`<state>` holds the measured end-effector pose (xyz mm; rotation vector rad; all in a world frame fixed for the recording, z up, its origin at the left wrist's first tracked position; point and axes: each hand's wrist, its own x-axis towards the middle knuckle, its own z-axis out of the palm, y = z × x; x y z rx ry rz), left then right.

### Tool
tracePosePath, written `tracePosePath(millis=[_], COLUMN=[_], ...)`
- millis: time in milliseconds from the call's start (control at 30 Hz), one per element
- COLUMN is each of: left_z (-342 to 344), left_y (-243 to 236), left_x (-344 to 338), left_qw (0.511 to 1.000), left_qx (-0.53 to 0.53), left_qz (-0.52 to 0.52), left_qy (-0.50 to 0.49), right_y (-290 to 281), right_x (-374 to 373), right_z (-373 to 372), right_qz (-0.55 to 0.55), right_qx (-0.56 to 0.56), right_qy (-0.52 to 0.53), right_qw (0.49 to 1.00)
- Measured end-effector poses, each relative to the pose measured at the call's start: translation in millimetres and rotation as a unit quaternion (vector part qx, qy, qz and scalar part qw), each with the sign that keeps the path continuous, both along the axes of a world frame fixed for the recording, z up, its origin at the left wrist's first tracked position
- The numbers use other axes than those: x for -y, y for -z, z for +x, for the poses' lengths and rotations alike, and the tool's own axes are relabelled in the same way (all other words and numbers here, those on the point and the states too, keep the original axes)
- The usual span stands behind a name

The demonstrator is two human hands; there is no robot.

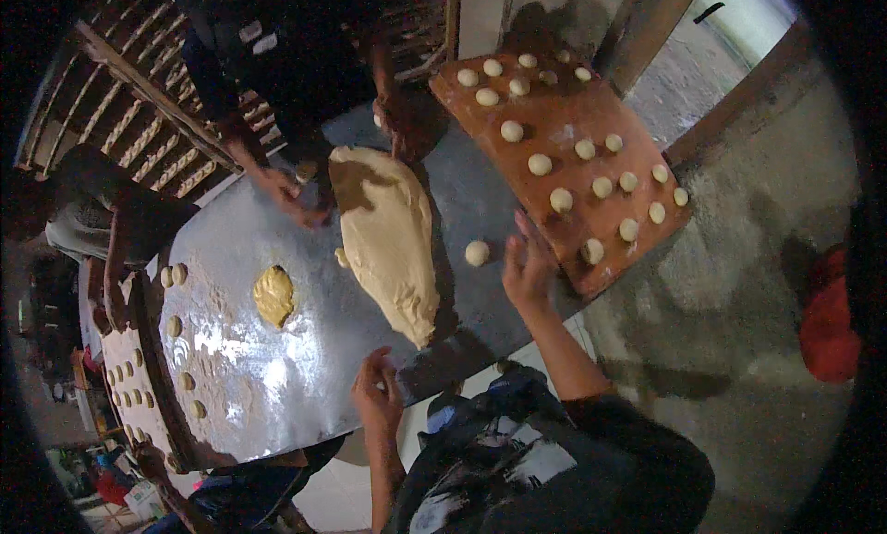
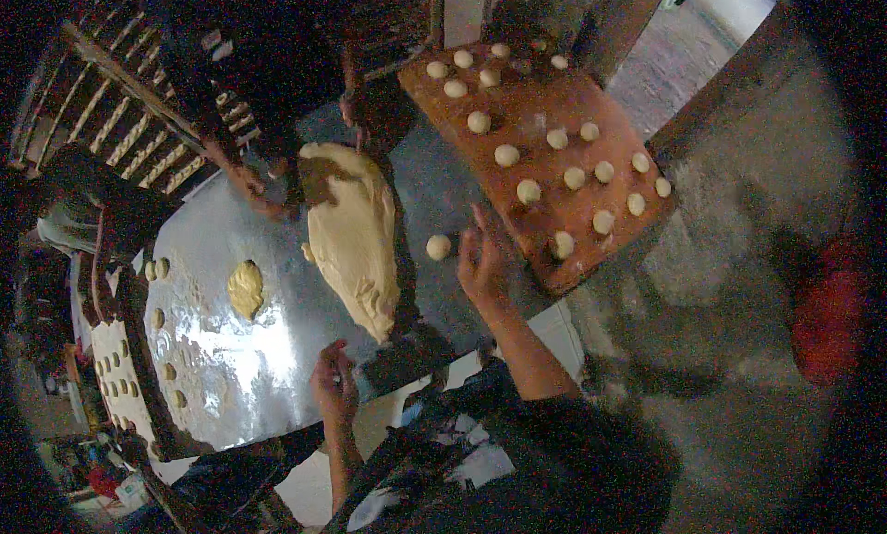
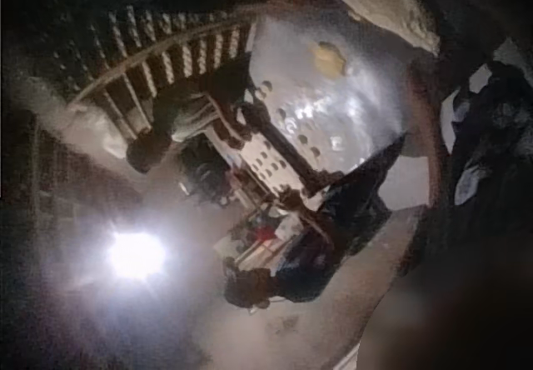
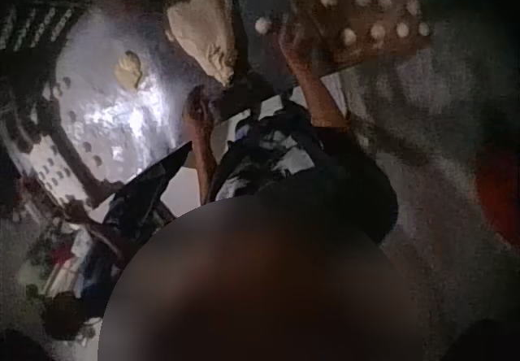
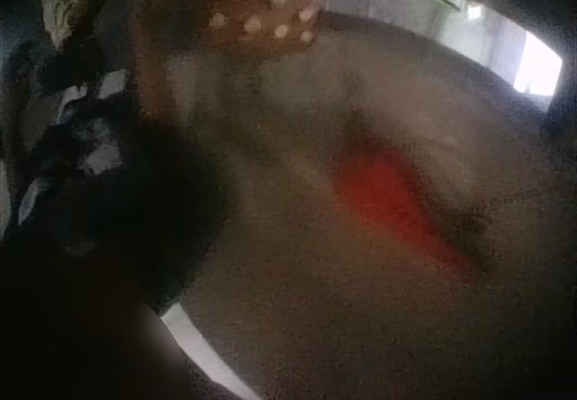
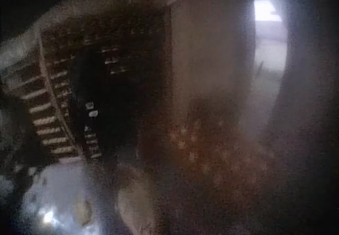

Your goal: The person shapes dough into rings and balls by hand on a floured metal table. They tear off portions from a large dough mass, roll them into balls, and form rings by pressing a finger into the center, placing the finished pieces on a wooden board.

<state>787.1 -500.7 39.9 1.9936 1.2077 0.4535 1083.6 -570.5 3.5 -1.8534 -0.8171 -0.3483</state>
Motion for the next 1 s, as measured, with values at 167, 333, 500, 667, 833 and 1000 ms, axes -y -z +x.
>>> tracePosePath(millis=[167, 333, 500, 667, 833, 1000], left_z=[73.4, 91.6, 70.1, 71.2, 79.1, 89.3], left_y=[40.8, 52.8, 85.4, 22.0, 10.0, -111.2], left_x=[34.1, 19.3, 7.9, 41.1, 72.8, 112.3], left_qw=[0.949, 0.982, 0.975, 0.971, 0.997, 0.837], left_qx=[-0.111, -0.146, -0.002, 0.151, 0.07, -0.263], left_qz=[0.295, 0.117, 0.211, -0.124, -0.034, 0.325], left_qy=[-0.012, 0.002, 0.062, -0.139, 0.009, 0.353], right_y=[42.7, -54.4, -101.5, -18.4, 0.1, 82.3], right_x=[-7.9, -18.6, 124.8, 107.5, 51.0, -10.1], right_z=[4.3, 165.7, 385.0, 228.6, -16.1, -98.8], right_qz=[-0.311, -0.076, -0.143, -0.074, -0.058, -0.024], right_qx=[0.064, 0.047, 0.018, -0.087, -0.821, -0.827], right_qy=[-0.037, -0.044, 0.248, 0.112, -0.308, -0.276], right_qw=[0.947, 0.995, 0.958, 0.987, 0.477, 0.489])
